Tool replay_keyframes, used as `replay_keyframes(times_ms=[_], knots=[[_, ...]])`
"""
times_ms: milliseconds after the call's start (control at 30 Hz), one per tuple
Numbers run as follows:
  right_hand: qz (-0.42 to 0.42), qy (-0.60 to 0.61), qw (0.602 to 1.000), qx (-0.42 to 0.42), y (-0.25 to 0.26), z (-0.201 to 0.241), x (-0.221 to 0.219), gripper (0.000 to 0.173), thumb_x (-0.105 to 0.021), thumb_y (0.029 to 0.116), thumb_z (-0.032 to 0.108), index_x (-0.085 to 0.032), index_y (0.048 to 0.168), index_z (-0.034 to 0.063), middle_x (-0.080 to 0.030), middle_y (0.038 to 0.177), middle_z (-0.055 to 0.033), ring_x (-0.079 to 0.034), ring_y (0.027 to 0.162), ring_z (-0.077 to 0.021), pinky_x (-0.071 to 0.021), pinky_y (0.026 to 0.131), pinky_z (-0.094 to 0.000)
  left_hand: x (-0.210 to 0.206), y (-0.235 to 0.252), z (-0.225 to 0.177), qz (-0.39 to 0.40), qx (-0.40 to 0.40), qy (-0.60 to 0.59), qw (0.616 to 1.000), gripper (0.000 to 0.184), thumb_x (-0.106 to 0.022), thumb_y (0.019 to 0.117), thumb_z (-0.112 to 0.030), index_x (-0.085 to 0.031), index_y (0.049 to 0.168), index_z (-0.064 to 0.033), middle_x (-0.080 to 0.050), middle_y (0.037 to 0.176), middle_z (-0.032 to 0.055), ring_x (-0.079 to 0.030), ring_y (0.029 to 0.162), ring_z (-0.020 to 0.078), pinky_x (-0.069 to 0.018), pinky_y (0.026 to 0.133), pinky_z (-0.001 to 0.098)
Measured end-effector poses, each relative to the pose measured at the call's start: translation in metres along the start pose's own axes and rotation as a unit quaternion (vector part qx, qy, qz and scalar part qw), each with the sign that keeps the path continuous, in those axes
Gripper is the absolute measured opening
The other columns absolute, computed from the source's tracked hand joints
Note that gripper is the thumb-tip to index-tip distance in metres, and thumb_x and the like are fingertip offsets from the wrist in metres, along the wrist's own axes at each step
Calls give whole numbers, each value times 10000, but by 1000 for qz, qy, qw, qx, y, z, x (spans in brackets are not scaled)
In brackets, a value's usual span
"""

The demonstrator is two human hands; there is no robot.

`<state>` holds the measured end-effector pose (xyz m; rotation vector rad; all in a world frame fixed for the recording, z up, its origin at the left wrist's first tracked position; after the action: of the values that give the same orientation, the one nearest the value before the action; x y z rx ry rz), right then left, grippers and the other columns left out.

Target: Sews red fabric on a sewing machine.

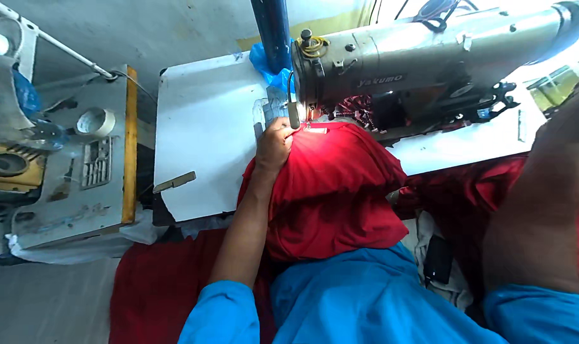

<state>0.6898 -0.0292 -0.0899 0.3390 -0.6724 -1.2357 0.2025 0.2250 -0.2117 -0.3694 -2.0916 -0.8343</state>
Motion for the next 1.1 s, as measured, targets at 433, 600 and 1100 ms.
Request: replay_keyframes(times_ms=[433,600,1100], knots=[[445,76,867,212,-293,169,-190,137,-638,997,151,-729,1064,73,-694,1046,-81,-701,900,-191,-616,764,-383,54,-47,14,23,54,86,995,291,-598,968,-42,-768,1181,-146,-635,1286,119,-661,1085,280,-584,864,482],[472,58,868,142,-286,165,-241,157,-594,1015,123,-719,1068,43,-676,1045,-144,-679,968,-279,-579,857,-462,39,-20,-30,13,11,-1,1000,164,-675,953,-120,-769,1083,-86,-648,1227,134,-643,1112,248,-548,964,409],[458,96,874,129,-245,133,-270,102,-668,944,143,-726,997,78,-703,964,-60,-676,900,-171,-570,844,-388,-7,-1,-7,-22,75,-94,992,97,-760,915,-339,-799,980,-278,-724,1051,-91,-659,869,31,-566,778,305]])
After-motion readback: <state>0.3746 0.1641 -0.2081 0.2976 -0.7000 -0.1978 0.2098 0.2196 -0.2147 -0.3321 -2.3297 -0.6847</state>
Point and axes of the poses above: each hand's wrist, its own y-axis towards the middle knuckle, its own x-axis out of the back of the hand, z = x × y, the point moved 10 cm from there along y, towards the middle knuckle
